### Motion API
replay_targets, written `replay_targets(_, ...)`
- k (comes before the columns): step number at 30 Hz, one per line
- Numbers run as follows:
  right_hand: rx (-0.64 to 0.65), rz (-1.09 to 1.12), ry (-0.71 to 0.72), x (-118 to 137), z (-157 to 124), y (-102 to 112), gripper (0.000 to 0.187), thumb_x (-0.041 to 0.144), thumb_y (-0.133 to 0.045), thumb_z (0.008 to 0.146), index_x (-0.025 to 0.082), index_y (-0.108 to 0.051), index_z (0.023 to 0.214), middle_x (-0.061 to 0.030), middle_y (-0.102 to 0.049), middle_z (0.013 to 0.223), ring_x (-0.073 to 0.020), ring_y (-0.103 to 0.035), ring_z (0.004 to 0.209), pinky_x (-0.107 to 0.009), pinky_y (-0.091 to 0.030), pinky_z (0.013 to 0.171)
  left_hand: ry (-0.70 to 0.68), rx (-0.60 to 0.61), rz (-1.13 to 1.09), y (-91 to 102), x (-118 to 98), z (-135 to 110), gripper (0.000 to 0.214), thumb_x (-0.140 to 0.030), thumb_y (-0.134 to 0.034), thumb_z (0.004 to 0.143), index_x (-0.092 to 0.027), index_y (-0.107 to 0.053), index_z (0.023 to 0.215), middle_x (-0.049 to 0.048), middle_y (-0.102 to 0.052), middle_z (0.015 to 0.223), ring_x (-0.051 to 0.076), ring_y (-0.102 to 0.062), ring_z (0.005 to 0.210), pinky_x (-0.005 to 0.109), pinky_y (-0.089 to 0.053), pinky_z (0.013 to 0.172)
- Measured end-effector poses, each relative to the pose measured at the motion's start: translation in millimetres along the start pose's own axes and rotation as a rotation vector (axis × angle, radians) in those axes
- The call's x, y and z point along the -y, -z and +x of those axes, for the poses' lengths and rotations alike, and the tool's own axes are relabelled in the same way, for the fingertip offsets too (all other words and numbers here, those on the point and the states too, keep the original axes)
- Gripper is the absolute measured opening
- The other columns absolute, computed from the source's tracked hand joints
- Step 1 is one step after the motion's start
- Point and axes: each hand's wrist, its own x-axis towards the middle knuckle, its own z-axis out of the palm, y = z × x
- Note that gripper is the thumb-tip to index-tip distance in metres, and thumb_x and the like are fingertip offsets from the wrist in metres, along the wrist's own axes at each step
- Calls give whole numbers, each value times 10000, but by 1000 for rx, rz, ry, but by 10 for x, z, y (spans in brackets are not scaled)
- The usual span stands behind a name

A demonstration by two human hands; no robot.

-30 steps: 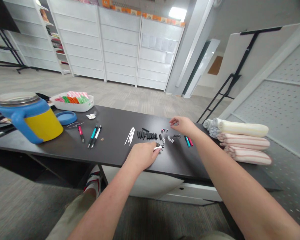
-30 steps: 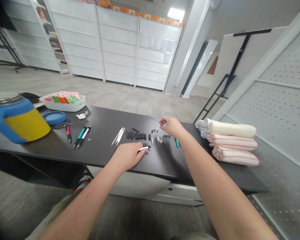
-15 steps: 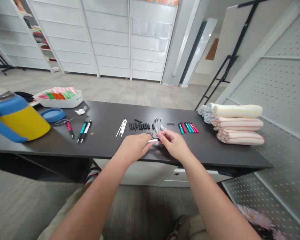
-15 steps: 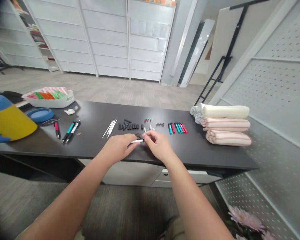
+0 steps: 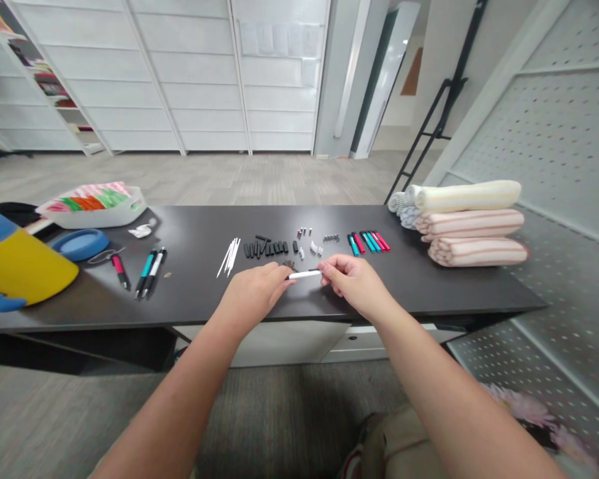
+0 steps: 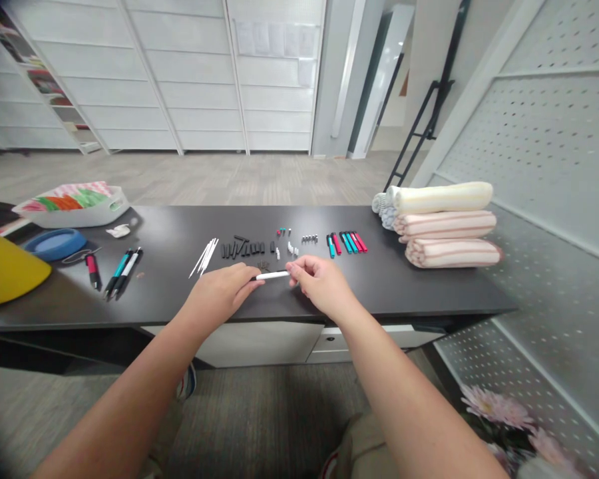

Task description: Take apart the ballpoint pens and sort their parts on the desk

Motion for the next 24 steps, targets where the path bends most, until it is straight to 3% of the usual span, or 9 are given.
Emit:
replay_targets(5,-31,110,-16,-7,36,-26,458,656,-697,879,211,-631,798,12,-645,686,-94,-439,478,-240,-323,460,43,-64,-36,-10,13,-14,302,-421,-474,1081,-233,-659,1228,34,-743,1066,190,-705,917,286,-491,745)
replay_targets(12,-71,255,-37,-2,55,-13,469,652,-754,833,206,-613,796,24,-597,670,-77,-409,461,-232,-289,422,112,-116,-194,8,48,-19,266,-414,-519,1064,-240,-681,1184,18,-770,1130,191,-721,991,271,-504,826)
replay_targets(18,-143,285,-49,7,78,-20,520,706,-747,798,221,-561,778,24,-569,665,-84,-384,469,-236,-298,416,304,-221,-520,38,120,25,278,-463,-605,1000,-230,-741,1066,13,-757,879,159,-683,762,253,-508,696)
replay_targets(24,-23,192,17,4,67,-55,449,661,-694,875,220,-611,865,4,-662,716,-100,-446,502,-241,-349,475,432,-279,-974,23,223,89,373,-509,-719,898,-164,-753,1038,24,-712,768,114,-585,560,223,-470,528)
